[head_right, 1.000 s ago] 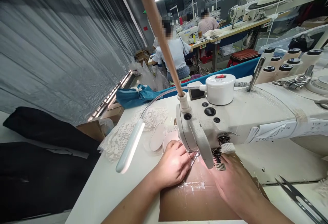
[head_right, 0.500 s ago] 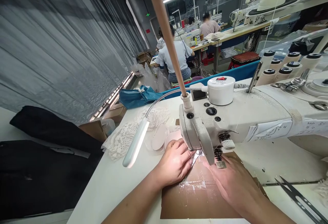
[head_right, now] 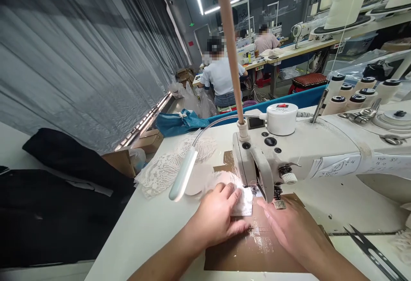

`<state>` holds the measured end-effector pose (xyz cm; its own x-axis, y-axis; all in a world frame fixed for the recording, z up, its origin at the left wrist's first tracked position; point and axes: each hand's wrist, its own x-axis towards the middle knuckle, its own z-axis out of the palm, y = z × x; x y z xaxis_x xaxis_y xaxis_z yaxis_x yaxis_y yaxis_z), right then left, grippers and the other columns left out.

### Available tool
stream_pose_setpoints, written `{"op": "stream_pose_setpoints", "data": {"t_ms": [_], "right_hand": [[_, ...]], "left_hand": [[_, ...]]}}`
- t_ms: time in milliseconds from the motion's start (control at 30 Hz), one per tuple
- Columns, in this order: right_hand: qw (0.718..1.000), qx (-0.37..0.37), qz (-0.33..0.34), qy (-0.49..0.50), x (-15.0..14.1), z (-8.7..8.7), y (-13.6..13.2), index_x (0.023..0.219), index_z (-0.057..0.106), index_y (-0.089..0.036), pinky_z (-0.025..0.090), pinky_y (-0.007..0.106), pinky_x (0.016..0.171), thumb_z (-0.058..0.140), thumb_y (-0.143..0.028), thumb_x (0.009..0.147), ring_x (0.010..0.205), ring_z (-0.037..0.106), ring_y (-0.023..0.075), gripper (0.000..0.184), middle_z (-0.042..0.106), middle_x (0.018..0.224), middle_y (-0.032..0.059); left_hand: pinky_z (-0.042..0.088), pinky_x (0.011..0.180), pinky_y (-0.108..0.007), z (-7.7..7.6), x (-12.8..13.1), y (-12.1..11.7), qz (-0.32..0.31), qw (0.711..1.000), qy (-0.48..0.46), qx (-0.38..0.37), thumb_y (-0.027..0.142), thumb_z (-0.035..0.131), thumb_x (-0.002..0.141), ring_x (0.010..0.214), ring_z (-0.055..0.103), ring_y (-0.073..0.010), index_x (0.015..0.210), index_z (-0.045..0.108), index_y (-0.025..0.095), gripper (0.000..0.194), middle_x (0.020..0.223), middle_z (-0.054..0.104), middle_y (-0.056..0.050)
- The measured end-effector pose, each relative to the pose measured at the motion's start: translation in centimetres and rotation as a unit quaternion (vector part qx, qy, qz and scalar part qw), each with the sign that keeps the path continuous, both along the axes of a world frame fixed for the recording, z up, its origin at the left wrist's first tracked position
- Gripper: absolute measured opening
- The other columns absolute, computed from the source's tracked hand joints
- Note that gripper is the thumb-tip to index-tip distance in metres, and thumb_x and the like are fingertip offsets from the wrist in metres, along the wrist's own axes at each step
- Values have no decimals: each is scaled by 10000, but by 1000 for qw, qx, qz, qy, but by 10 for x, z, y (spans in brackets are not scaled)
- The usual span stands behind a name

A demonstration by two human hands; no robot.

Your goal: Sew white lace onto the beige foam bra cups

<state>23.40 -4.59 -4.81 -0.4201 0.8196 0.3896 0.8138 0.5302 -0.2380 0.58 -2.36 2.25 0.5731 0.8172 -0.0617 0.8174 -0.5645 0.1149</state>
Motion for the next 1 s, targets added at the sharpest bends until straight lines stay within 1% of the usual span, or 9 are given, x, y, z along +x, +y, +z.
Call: {"op": "stream_pose_setpoints", "data": {"t_ms": [100,167,367,467,533,600,800,900,1000], "right_hand": [[1000,-8,20,6,1,5,1,1189,625,-295,565,321,623,375,-181,917,800,714,223,387,738,1009,60],[999,-12,38,-3,1,9,1,1184,621,-277,573,324,647,371,-175,922,831,716,222,376,738,1038,64],[997,-1,73,-16,-2,13,2,1168,612,-203,598,336,729,343,-150,940,938,714,211,357,726,1124,75],[997,-11,72,9,-3,10,1,1193,585,-202,592,315,736,355,-169,962,921,717,191,328,736,1086,56],[998,-29,50,15,-3,8,-1,1202,554,-211,588,318,665,367,-230,981,800,721,190,290,748,938,31],[999,-21,28,6,-3,7,-5,1191,530,-213,574,321,590,397,-311,987,665,695,188,263,718,794,4],[985,152,66,-56,-14,12,-12,1244,501,-115,576,340,690,407,-398,993,857,714,232,391,712,1025,133],[981,163,68,-80,-30,19,-8,1233,530,-73,555,322,586,342,-452,1006,707,710,221,479,713,990,148],[985,137,59,-88,-47,26,3,1039,640,-118,474,304,464,290,-308,1013,521,640,193,399,696,809,86]], "left_hand": [[471,622,-335,14,-3,-16,-29,998,8,-61,640,680,693,838,561,-267,1098,588,197,607,960,621,-77],[443,572,-315,14,-4,-26,-68,996,13,-61,514,700,698,786,548,-246,1015,592,203,458,926,608,-62],[405,594,-303,-12,2,-24,-122,992,7,22,122,539,751,775,532,-222,876,566,157,133,895,598,-81],[373,603,-271,-19,-1,-4,-65,985,-130,-89,184,486,866,675,494,-161,765,554,167,123,736,566,-23],[342,576,-246,-21,-8,11,5,938,-266,-221,316,496,903,609,443,-124,703,529,170,250,649,504,15],[319,557,-234,-26,-15,23,55,884,-353,-300,420,484,909,586,402,-106,668,501,167,350,628,457,29],[322,548,-233,-39,-23,35,68,849,-405,-333,491,474,898,585,393,-100,681,508,158,399,634,434,31],[344,556,-230,-39,-23,34,67,848,-406,-334,494,483,900,591,413,-99,691,536,150,406,642,462,27],[366,571,-234,-38,-24,33,61,859,-395,-320,475,480,909,611,448,-109,718,584,137,402,659,507,15]]}}
